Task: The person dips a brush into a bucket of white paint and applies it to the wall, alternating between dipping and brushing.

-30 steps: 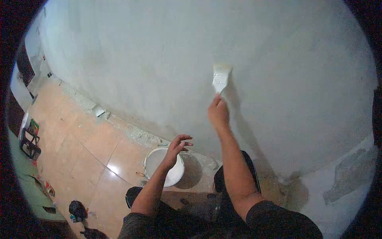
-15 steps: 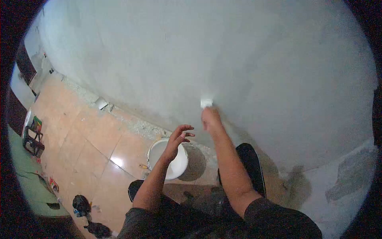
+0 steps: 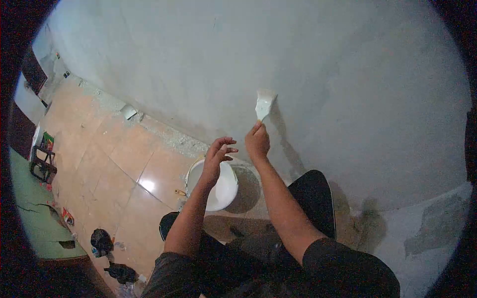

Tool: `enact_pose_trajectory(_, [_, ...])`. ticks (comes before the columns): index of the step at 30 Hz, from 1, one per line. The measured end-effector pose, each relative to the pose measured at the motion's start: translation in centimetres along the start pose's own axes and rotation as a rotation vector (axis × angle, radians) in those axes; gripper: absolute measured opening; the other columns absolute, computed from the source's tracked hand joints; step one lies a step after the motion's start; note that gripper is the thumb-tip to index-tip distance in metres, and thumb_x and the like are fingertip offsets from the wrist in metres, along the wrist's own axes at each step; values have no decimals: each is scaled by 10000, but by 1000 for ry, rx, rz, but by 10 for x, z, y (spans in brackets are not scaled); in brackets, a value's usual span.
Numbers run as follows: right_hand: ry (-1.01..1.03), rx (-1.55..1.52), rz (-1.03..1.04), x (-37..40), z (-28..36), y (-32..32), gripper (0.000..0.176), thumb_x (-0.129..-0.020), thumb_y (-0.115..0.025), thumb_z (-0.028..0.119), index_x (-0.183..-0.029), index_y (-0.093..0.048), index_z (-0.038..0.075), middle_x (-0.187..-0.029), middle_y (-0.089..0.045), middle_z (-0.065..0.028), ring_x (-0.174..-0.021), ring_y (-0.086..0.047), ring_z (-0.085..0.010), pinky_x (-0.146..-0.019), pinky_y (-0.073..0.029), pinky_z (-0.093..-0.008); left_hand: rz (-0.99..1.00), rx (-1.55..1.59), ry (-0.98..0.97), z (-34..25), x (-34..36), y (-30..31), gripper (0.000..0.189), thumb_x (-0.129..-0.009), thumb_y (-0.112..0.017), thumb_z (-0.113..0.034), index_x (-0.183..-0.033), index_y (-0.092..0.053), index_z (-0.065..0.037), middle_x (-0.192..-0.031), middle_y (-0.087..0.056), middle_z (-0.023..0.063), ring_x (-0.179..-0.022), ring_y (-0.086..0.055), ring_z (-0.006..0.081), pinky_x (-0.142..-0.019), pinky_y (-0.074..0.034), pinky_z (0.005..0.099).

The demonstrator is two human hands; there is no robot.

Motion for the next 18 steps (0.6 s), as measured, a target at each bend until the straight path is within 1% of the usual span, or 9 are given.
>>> enact_pose_trajectory(2, [-149,72,92,11,-51,-40,367,-932,-343,341,-967,-521,22,-782,-614,-222,-781,-599,-416,-674,-463,-504,-23,-21,17,0,-1,7,446,-872,-484,-399,-1165,-470,-63,-1158,-541,99,-987,-568,201,-808,-432,339])
enact_pose_trajectory(4, [-144,82,113,23,-82,-67,346,-918,-374,325,-934,-539,21,-783,-619,-210,-778,-603,-408,-668,-471,-486,-55,-48,24,1,-2,16,435,-882,-477,-390,-1173,-472,-67,-1142,-553,97,-984,-569,203,-807,-434,345])
enact_pose_trajectory(6, [-138,93,138,29,-127,-104,326,-904,-404,309,-900,-557,21,-784,-624,-199,-774,-607,-400,-662,-480,-467,-155,-108,164,4,1,32,334,-906,-445,-282,-1156,-488,-65,-1089,-576,75,-930,-574,175,-755,-431,320])
enact_pose_trajectory(8, [554,953,717,53,-156,-190,318,-886,-469,250,-1090,-542,17,-987,-601,-223,-912,-579,-398,-790,-456,-451,-174,-83,178,-2,5,40,330,-909,-439,-285,-1146,-497,-63,-1064,-587,71,-924,-571,172,-746,-431,320])
enact_pose_trajectory(9, [561,953,720,53,-152,-191,318,-886,-469,250,-1090,-542,17,-987,-601,-223,-912,-579,-398,-790,-456,-451,-188,-87,190,-3,5,47,326,-913,-430,-287,-1141,-500,-64,-1063,-586,71,-920,-570,172,-744,-430,317])
enact_pose_trajectory(14, [-162,-134,375,18,-79,-109,373,-909,-426,324,-977,-548,-22,-781,-583,-141,-764,-593,-289,-601,-467,-387,-267,-74,205,-8,6,68,333,-918,-410,-295,-1142,-503,-66,-1057,-587,75,-906,-565,172,-745,-431,321])
enact_pose_trajectory(16, [-362,-438,275,15,-45,-82,400,-924,-388,349,-899,-536,-22,-694,-549,-117,-695,-569,-254,-541,-447,-373,-256,-71,199,-9,6,70,368,-908,-430,-332,-1151,-498,-65,-1064,-586,81,-920,-570,182,-754,-435,328])
enact_pose_trajectory(17, [-421,-529,258,16,-27,-72,418,-935,-359,359,-843,-523,-15,-647,-519,-110,-656,-543,-242,-518,-425,-373,-242,-70,192,-9,6,70,405,-897,-449,-369,-1160,-493,-63,-1070,-584,88,-934,-575,192,-762,-439,335])
enact_pose_trajectory(18, [-428,-525,264,19,-11,-63,418,-935,-359,359,-843,-523,-15,-647,-519,-110,-656,-543,-242,-518,-425,-373,-227,-71,186,-8,7,70,445,-887,-469,-406,-1169,-488,-62,-1076,-583,94,-948,-580,201,-770,-442,342])
Point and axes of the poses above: each hand's wrist, its own x-axis away from the middle knuckle, its own y-axis out of the back of the hand, z = x × y, the point moved 8 cm from there along -x, towards the middle knuckle
